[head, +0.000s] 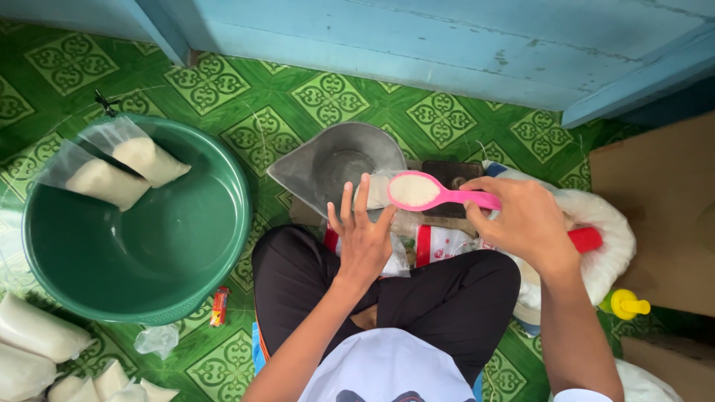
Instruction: Manually scooping white powder from a bulk sack into individual small plastic bags for packaging.
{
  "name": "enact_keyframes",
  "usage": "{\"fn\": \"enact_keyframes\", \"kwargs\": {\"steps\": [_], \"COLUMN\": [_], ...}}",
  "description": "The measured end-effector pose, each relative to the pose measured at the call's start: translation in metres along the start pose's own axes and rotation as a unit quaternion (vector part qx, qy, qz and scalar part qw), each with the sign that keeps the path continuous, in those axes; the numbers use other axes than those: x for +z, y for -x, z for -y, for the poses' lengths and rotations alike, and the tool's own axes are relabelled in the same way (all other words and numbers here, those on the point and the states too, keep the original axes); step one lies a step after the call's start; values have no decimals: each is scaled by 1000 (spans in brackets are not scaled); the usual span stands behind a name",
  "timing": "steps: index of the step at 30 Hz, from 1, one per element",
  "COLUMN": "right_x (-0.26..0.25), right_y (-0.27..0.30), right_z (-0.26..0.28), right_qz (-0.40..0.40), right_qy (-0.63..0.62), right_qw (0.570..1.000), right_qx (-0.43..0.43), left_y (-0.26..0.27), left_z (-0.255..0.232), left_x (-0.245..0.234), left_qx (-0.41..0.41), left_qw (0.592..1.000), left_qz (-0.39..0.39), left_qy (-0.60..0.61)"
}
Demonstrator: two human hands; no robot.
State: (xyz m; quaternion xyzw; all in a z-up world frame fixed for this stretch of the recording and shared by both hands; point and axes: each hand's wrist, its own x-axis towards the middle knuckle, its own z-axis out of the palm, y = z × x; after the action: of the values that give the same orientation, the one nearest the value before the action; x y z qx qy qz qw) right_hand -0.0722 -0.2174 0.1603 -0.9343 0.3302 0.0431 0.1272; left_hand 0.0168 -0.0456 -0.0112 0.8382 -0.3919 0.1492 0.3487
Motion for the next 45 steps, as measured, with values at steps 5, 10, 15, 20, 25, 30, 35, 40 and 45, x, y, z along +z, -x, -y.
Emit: {"fn": "enact_keyframes", "kwargs": {"steps": [5, 10, 15, 20, 25, 30, 35, 40, 45], "right_x": [1, 3, 5, 7, 14, 18, 16, 17, 16], "right_y": [-1, -5, -8, -12, -16, -18, -19, -19, -18], "right_z": [6, 9, 11, 17, 16, 13, 15, 15, 15], "right_qz": [8, 19, 24, 38, 38, 30, 29, 29, 39], "right_qy": [4, 15, 20, 28, 33, 33, 39, 43, 59], "right_qw": [1000, 1000, 999, 999, 999, 999, 998, 998, 997], "right_qx": [4, -4, -8, -5, -13, -21, -28, -20, -15], "left_y": [-1, -6, -16, -26, -29, -26, -26, -25, -23], "left_z": [-1, 2, 9, 14, 16, 17, 19, 24, 26], "left_x": [-2, -10, -16, -18, -23, -18, -17, -14, -14], "left_qx": [-6, -23, -58, -125, -198, -211, -218, -224, -225], "left_qw": [999, 996, 987, 970, 924, 912, 908, 910, 907], "left_qz": [-14, -21, -20, 16, 76, 79, 81, 79, 68], "left_qy": [32, 80, 146, 209, 318, 344, 347, 340, 349]}}
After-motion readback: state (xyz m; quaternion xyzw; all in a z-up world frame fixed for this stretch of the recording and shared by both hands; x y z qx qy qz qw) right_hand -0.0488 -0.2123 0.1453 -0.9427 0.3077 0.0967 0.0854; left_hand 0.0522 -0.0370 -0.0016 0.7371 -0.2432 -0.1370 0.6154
